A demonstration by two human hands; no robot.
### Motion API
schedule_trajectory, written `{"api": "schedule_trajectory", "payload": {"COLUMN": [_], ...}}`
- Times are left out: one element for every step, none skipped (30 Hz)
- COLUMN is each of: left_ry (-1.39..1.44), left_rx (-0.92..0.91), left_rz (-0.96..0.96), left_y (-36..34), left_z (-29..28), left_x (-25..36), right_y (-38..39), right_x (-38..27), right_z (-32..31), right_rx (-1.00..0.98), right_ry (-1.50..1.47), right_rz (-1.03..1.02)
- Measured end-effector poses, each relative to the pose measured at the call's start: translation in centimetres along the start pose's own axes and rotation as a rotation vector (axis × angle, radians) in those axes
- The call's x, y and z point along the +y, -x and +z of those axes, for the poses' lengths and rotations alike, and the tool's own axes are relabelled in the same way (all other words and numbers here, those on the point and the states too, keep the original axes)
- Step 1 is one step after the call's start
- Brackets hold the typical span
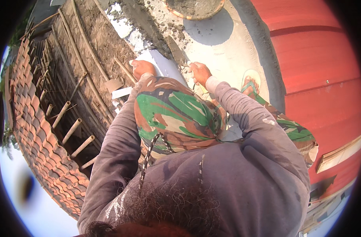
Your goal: The person applies cement along the edge of a roof using a trowel and smooths it over a white trim piece.
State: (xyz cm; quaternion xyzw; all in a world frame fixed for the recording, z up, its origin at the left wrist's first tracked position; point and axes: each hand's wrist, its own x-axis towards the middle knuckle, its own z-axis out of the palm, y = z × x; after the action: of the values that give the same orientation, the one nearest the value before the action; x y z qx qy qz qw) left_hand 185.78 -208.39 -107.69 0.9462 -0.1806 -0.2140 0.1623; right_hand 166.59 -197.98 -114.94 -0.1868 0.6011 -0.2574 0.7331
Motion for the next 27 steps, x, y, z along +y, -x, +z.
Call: {"api": "schedule_trajectory", "payload": {"left_ry": [-0.027,-0.054,-0.078,-0.051,-0.024,-0.011,0.0,-0.005,-0.006,-0.001,0.003,0.002,-0.032,-0.024,-0.008,0.011,0.006,-0.004,-0.016,-0.028,-0.033,-0.03,-0.03,-0.029,-0.029,-0.024,-0.022], "left_rx": [0.008,0.016,0.028,0.03,0.032,0.032,0.032,0.025,0.023,0.02,0.011,0.007,0.024,-0.01,-0.027,-0.038,0.01,0.03,0.025,0.026,0.013,-0.001,-0.014,-0.025,-0.036,-0.023,-0.007], "left_rz": [-0.034,-0.068,-0.101,-0.063,-0.025,-0.021,-0.017,-0.041,-0.064,-0.043,-0.023,-0.007,-0.041,-0.024,-0.01,0.001,-0.003,0.008,0.014,0.018,0.008,0.001,-0.004,-0.015,-0.024,-0.01,0.0], "left_y": [-0.2,-0.5,-0.8,-0.2,0.6,0.5,0.4,-0.5,-1.3,-1.0,-0.2,0.4,-1.5,-0.4,0.7,1.4,0.3,-0.5,-0.5,-0.6,-0.6,-0.5,-0.3,0.1,0.3,-0.1,-0.6], "left_z": [0.4,0.8,1.1,0.7,0.3,0.3,0.3,1.0,1.3,1.2,0.8,0.5,1.2,1.0,0.2,-0.5,-0.7,0.0,0.4,0.7,0.8,0.8,0.8,0.4,0.2,0.6,0.9], "left_x": [0.0,-0.1,-0.1,0.3,0.6,0.4,0.3,-0.4,-0.6,-0.1,0.3,0.3,-0.6,-0.2,0.6,1.1,0.3,-0.2,-0.3,-0.5,-0.5,0.0,0.3,0.2,0.3,0.2,-0.2], "right_y": [-0.4,-0.9,-1.0,-1.6,-2.4,-3.0,-3.5,-3.4,-3.2,-3.1,-3.0,-3.4,-3.7,-4.7,-5.0,-5.2,-3.7,-2.2,-3.3,-5.2,-6.3,-7.3,-8.2,-8.8,-9.3,-9.8,-10.2], "right_x": [-0.5,-1.0,-2.4,-3.3,-4.0,-4.5,-4.3,-3.0,-1.3,0.8,3.8,7.2,10.3,13.4,12.8,11.8,5.9,1.8,0.3,-1.1,-1.5,-1.9,-2.3,-2.4,-2.6,-2.8,-3.4], "right_z": [0.6,1.3,2.2,2.7,3.0,3.1,3.0,2.9,3.1,2.6,1.3,0.4,-0.2,-1.5,-1.8,-2.1,-0.6,0.2,-0.3,-0.8,-0.9,-0.9,-1.0,-0.8,-0.6,-0.6,-0.6], "right_rx": [-0.035,-0.07,-0.076,-0.077,-0.077,-0.083,-0.104,-0.107,-0.114,-0.108,-0.083,-0.075,-0.077,-0.058,-0.057,-0.06,-0.099,-0.104,-0.085,-0.072,-0.081,-0.09,-0.098,-0.089,-0.079,-0.068,-0.069], "right_ry": [-0.031,-0.062,-0.058,-0.02,0.017,0.058,0.14,0.16,0.181,0.202,0.289,0.344,0.406,0.437,0.371,0.307,0.156,0.003,-0.061,-0.126,-0.072,-0.016,0.039,0.037,0.033,0.029,0.098], "right_rz": [-0.041,-0.083,-0.097,-0.104,-0.11,-0.115,-0.038,-0.019,-0.005,0.007,-0.099,-0.213,-0.333,-0.463,-0.417,-0.376,-0.147,0.086,0.158,0.229,0.252,0.27,0.288,0.283,0.277,0.271,0.253]}}
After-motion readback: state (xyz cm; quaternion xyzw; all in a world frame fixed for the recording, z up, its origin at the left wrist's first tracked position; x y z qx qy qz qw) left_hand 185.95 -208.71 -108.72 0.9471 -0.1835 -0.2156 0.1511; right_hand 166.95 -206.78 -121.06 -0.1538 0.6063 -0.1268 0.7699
